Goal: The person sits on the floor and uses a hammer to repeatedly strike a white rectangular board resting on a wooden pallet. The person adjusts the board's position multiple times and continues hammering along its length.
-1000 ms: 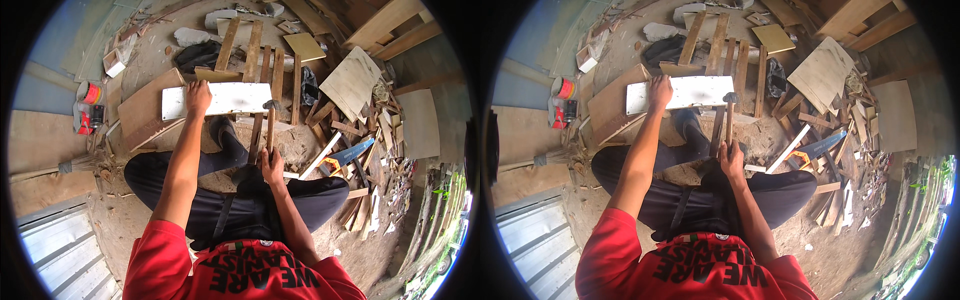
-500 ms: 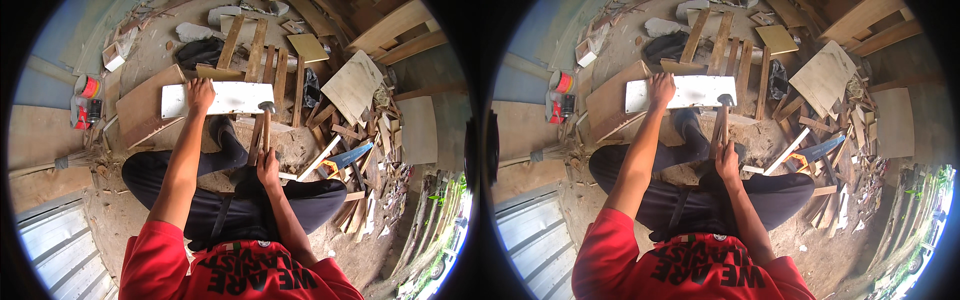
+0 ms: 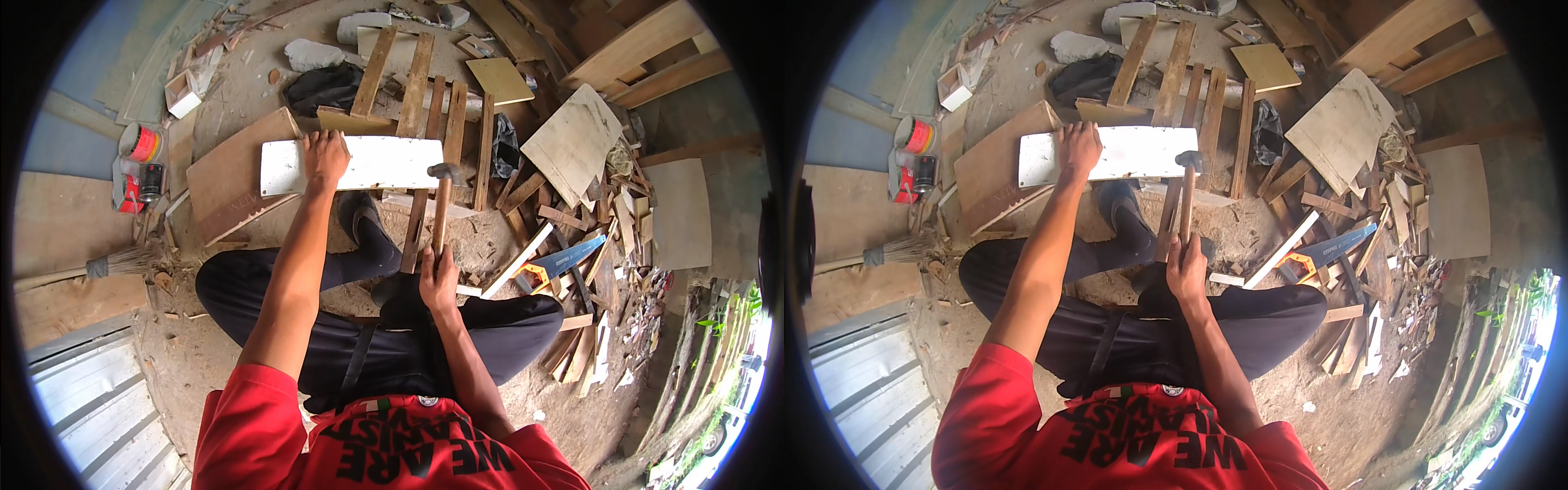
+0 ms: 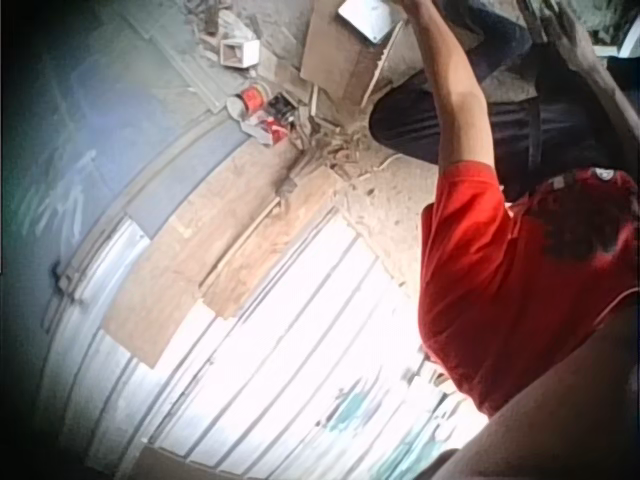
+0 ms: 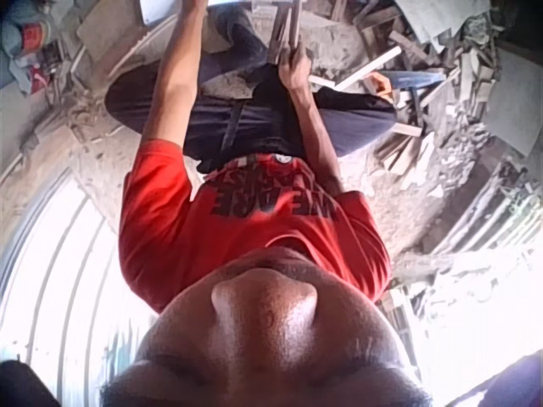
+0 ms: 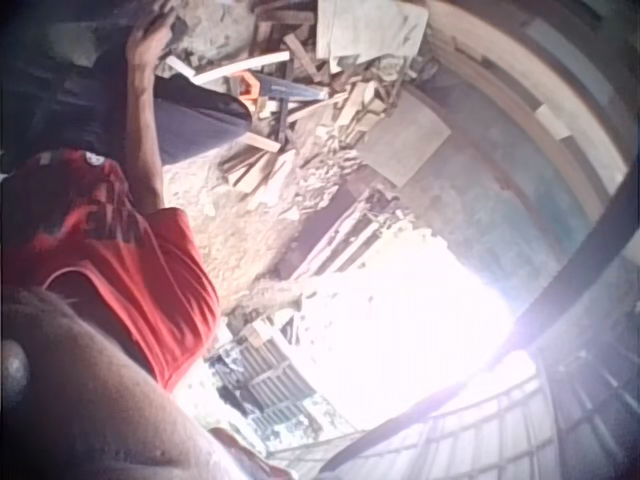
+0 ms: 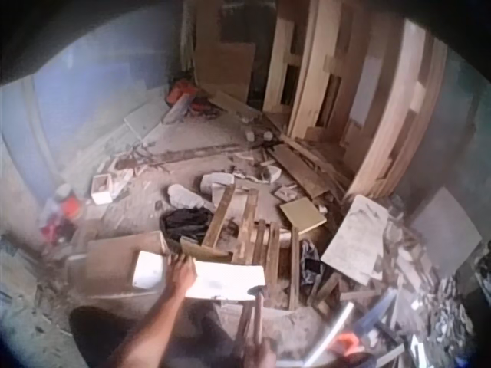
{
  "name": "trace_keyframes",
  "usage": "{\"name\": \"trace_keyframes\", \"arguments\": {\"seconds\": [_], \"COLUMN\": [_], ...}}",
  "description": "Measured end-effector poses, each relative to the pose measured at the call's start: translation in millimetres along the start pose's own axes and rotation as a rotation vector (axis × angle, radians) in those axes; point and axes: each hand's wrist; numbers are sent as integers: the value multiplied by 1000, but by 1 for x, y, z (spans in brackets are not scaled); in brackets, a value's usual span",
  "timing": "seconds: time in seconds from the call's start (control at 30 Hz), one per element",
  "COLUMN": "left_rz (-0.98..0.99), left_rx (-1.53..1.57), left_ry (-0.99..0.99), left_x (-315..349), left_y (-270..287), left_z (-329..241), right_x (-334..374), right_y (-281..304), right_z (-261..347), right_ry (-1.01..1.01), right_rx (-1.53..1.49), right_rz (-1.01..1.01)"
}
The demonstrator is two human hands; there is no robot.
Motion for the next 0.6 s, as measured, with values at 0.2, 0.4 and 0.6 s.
{"name": "trace_keyframes", "arguments": {"seconds": [0.2,0.4,0.6], "left_rz": [-88,-19,-46], "left_rx": [-23,4,-22], "left_ry": [-34,-2,-11], "left_x": [1,0,1], "left_y": [-4,2,-3], "left_z": [3,-1,3], "right_x": [3,3,6], "right_y": [-8,-9,0], "right_z": [3,-13,12], "right_ry": [78,-46,-32], "right_rx": [-180,-18,-218], "right_rz": [-135,-19,-83]}}
Point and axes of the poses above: each hand's wrist, its own x-axis away from the middle knuckle, its own y-axis out of the back of the hand, z = x × y, and after that the axes turned 1 degree about z, right-handed
